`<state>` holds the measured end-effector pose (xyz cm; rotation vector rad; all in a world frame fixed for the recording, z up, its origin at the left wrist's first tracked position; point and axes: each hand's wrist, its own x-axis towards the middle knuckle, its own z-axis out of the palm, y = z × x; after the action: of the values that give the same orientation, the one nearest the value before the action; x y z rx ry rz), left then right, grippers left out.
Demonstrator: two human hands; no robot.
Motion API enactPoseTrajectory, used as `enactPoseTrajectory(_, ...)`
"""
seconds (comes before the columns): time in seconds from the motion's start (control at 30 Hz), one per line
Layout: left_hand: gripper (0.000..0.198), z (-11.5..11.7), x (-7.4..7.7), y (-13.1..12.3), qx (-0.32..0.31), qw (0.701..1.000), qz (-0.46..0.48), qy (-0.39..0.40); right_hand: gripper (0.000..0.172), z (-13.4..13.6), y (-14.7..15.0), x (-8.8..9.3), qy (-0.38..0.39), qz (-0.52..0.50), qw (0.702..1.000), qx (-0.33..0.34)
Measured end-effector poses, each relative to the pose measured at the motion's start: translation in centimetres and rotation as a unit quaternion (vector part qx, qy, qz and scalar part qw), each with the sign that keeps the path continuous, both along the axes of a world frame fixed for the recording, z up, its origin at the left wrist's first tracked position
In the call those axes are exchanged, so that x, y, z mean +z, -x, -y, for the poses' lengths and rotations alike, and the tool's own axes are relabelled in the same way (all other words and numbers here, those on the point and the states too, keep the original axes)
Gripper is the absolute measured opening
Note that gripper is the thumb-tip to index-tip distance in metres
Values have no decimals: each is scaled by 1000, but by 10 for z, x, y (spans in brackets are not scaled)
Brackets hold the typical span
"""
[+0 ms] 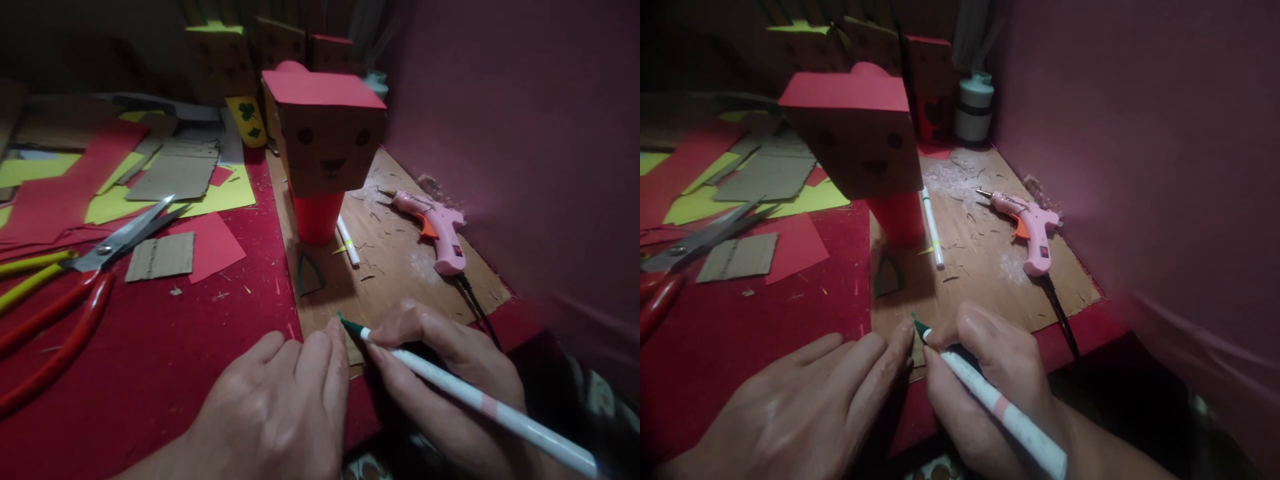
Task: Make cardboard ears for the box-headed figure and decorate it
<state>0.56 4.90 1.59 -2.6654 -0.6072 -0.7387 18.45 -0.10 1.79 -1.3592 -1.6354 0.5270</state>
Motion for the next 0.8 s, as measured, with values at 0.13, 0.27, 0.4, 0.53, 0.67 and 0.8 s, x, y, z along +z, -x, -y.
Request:
enactPoseTrajectory(0.13, 41, -1, 2, 0, 3, 1000, 3, -5, 18, 1, 2, -2, -10, 4, 1000, -19)
enactPoseTrajectory(0.27, 43, 0, 0, 2, 8, 1000, 2, -5, 18, -1, 3, -3, -13, -6, 1000, -22)
enactPoseTrajectory(0.4, 44, 1, -3, 3, 19, 999, 37, -26, 17, -2, 2, -2, -3, -17, 1000, -5)
enactPoseTrajectory(0.53, 43, 1, -3, 4, 14, 1000, -15, 2, 16, -2, 0, 0, 2, -20, 1000, 11)
enactPoseTrajectory(0.67, 46, 2, -6, 2, 19, 999, 19, -19, 15, -1, -1, 1, 4, -4, 1000, 1)
enactPoseTrajectory(0.8, 48, 3, -9, 2, 8, 1000, 2, 1, 18, -1, 1, -1, -13, 11, 1000, -18)
